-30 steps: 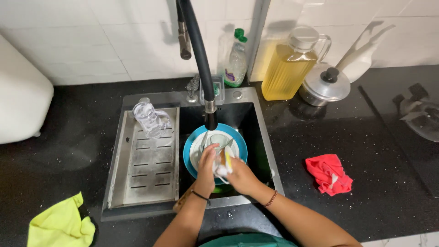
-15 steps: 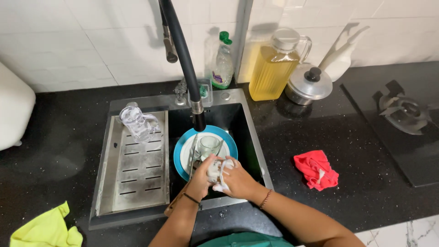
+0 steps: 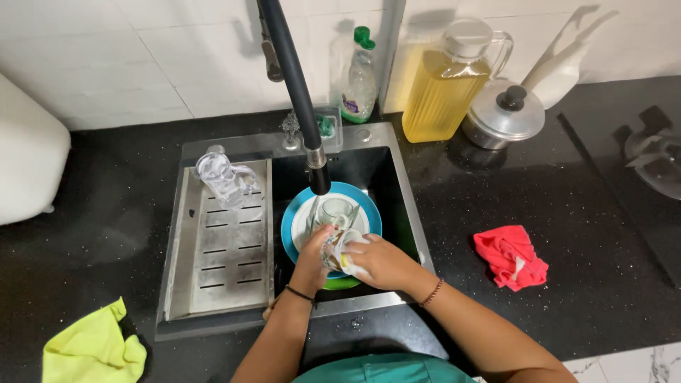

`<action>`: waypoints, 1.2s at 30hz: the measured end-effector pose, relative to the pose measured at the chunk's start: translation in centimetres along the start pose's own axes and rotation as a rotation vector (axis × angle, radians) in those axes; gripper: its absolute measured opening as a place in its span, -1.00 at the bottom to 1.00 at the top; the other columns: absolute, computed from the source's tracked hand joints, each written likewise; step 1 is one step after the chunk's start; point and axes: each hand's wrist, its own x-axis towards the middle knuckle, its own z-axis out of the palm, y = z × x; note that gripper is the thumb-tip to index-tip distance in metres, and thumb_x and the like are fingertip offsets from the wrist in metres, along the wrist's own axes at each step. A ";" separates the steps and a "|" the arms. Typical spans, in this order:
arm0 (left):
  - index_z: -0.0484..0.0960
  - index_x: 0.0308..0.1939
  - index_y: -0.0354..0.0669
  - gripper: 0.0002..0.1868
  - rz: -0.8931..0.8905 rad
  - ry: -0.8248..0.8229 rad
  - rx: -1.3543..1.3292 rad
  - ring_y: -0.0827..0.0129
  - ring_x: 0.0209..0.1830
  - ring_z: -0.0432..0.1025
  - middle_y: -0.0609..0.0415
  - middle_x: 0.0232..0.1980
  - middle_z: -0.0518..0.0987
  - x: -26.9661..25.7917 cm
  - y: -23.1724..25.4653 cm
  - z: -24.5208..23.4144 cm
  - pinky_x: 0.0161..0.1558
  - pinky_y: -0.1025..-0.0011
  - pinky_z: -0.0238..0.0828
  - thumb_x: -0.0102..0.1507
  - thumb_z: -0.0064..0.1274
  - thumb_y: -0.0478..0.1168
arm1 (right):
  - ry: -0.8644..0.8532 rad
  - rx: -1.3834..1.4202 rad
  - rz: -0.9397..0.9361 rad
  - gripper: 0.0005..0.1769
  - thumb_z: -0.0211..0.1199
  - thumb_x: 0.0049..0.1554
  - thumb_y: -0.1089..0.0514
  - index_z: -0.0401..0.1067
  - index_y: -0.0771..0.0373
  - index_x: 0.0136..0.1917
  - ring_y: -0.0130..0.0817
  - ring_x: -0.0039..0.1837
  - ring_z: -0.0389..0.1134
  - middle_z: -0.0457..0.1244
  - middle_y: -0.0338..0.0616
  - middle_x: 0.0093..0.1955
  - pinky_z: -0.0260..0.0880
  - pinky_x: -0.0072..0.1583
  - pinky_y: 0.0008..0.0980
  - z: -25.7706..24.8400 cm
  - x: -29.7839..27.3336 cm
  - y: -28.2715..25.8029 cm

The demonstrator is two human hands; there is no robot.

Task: The recorder is washing various dishes, glasses, and utensils in a kitchen sink.

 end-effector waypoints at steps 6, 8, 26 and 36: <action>0.57 0.04 -0.38 -0.67 0.165 0.027 0.195 0.35 -0.08 0.55 -0.02 -0.05 0.64 0.1 -1.5 -0.9 -0.04 0.44 0.47 0.34 0.02 -0.16 | -0.168 -0.116 0.222 -0.81 0.24 0.15 0.16 0.49 0.16 0.06 -0.11 0.15 0.40 0.37 -0.13 0.12 0.34 0.32 -0.10 0.8 1.0 -1.5; 0.58 0.06 -0.38 -0.66 0.232 0.030 0.203 0.38 -0.11 0.53 -0.01 -0.06 0.64 -0.7 -2.0 -0.4 -0.06 0.45 0.46 0.35 0.02 -0.15 | -0.055 0.220 0.404 -0.77 0.18 0.17 0.19 0.51 0.20 0.09 -0.15 0.12 0.45 0.40 -0.07 0.08 0.41 0.24 -0.19 1.5 1.3 -1.9; 0.51 0.15 -0.25 -0.51 -0.239 0.029 -0.080 0.16 -0.03 0.59 -0.08 0.03 0.66 -0.9 0.2 1.9 -0.01 0.13 0.57 0.32 -0.16 0.04 | 0.287 -0.451 -0.254 -0.56 0.23 0.09 0.12 0.54 -0.09 0.25 -0.32 0.28 0.32 0.32 -0.35 0.02 0.31 0.29 -0.16 -5.0 0.1 -1.5; 0.58 0.01 -0.36 -0.71 0.222 0.013 0.074 0.37 -0.19 0.56 0.00 -0.13 0.65 -0.7 -1.4 0.3 -0.10 0.44 0.50 0.36 0.00 -0.18 | -0.039 0.552 0.670 -0.65 0.10 0.17 0.23 0.45 0.13 0.23 -0.12 0.02 0.44 0.38 0.01 -0.04 0.44 0.16 -0.25 0.5 1.8 -2.4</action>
